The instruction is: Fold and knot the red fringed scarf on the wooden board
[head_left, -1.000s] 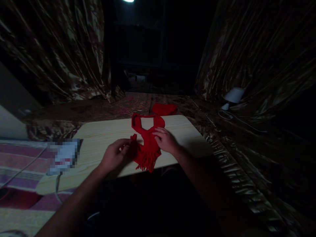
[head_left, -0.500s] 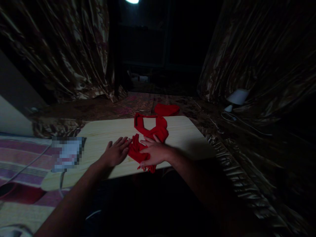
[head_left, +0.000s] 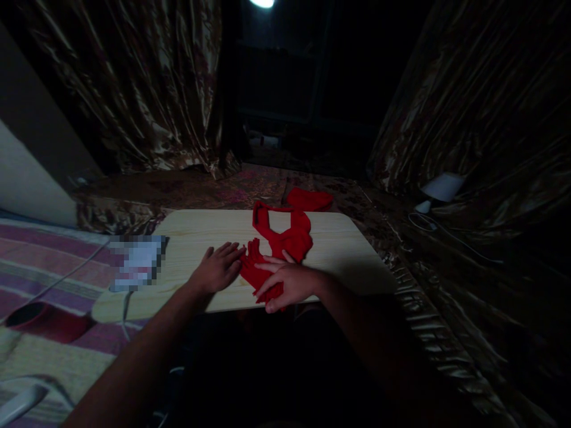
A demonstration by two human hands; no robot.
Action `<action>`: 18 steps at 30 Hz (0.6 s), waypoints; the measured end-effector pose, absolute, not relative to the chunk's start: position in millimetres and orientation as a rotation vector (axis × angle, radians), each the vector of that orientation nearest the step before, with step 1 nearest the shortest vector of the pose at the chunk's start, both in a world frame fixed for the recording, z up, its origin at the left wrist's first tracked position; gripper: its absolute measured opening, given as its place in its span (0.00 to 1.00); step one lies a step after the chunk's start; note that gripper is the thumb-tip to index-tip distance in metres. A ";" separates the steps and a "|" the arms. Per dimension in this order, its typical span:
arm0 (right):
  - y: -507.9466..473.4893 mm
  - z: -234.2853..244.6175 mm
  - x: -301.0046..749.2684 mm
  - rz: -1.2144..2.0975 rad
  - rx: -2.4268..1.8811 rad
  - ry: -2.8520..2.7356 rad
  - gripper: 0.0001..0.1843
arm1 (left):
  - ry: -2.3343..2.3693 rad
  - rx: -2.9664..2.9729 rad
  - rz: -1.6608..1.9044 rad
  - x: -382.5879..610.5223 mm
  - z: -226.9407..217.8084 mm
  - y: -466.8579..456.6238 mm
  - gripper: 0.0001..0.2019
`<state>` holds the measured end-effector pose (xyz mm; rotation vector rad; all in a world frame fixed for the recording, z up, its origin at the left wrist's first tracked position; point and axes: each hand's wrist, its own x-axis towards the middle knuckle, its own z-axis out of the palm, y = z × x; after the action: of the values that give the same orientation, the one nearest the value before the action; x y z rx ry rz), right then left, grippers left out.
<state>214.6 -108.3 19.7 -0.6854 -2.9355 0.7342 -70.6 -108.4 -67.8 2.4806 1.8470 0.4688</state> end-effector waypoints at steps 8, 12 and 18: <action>-52.4 -10.9 234.1 0.460 -1.004 -2.018 0.14 | 1.597 2.632 0.575 -56.6 -45.2 -121.3 0.28; -23.1 -29.5 252.8 0.220 -1.086 -1.957 0.18 | 1.413 2.722 0.455 -45.9 -38.0 -121.6 0.28; -15.7 -57.5 270.3 0.184 -1.227 -2.003 0.27 | 1.531 2.754 0.507 -44.3 -46.0 -116.0 0.26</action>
<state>270.3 -15.7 -57.5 -1.2270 -2.0033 0.1844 -44.3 -116.0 -46.0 2.7539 1.5310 0.5072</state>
